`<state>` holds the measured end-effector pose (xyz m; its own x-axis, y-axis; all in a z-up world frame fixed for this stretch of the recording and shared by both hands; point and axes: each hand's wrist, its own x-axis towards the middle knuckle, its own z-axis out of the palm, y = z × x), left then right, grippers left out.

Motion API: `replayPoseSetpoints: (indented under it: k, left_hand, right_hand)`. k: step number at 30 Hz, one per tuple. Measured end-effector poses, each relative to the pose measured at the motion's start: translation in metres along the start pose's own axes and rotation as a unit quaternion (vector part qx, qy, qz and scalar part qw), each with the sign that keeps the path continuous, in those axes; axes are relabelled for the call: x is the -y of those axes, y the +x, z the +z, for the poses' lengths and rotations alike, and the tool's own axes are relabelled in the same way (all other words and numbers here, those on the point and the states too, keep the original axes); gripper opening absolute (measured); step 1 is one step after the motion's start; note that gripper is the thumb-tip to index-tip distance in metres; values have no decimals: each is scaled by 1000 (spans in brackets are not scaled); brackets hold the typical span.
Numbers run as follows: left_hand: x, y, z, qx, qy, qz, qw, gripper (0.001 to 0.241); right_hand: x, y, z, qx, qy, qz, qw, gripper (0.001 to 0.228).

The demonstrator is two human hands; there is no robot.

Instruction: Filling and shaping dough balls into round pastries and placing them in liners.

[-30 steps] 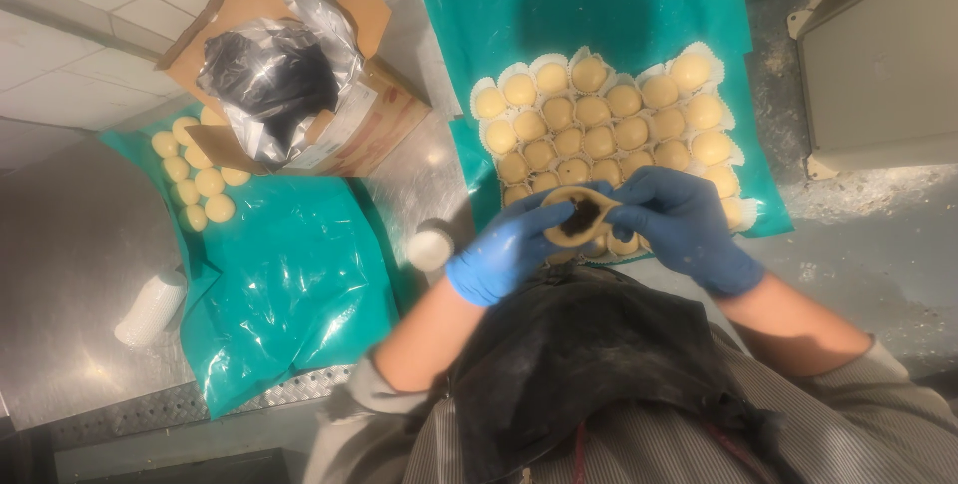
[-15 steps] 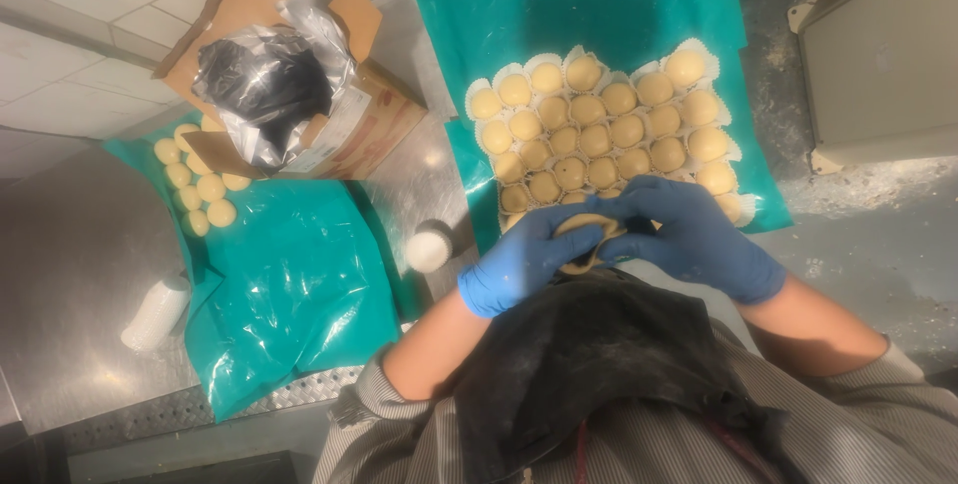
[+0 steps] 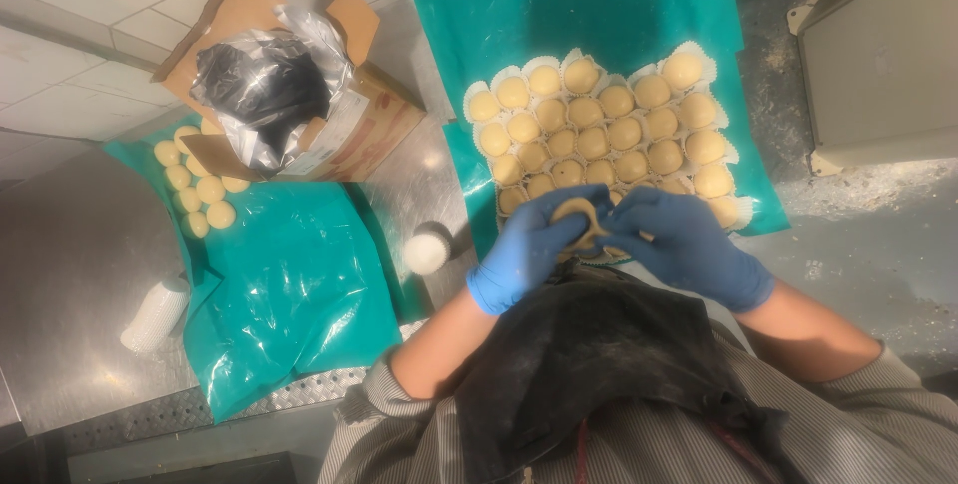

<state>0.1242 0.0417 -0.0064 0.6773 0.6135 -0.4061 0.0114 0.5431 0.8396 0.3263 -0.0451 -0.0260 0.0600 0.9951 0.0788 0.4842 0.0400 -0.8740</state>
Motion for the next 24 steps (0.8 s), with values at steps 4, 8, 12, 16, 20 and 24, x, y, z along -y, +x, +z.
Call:
replayPoseSetpoints:
  k: [4, 8, 12, 16, 20, 24]
  left_hand:
    - [6, -3, -8, 82, 76, 2, 994, 38]
    - [-31, -5, -6, 120, 127, -15, 984, 58]
    - [-19, -5, -6, 107, 40, -25, 993, 53]
    - [-4, -9, 10, 2, -139, -5, 990, 44]
    - [1, -1, 5, -5, -14, 8, 1000, 37]
    - [-10, -10, 5, 35, 185, 8, 982, 38]
  right_hand:
    - [22, 7, -10, 95, -44, -3, 994, 35]
    - [7, 0, 0, 15, -10, -38, 999, 27]
    - [-13, -5, 7, -30, 59, -36, 997, 19]
    - [-11, -1, 15, -87, 123, -12, 989, 15]
    - [-15, -3, 9, -33, 15, -53, 998, 18]
    - [9, -1, -4, 38, -65, -104, 992, 18]
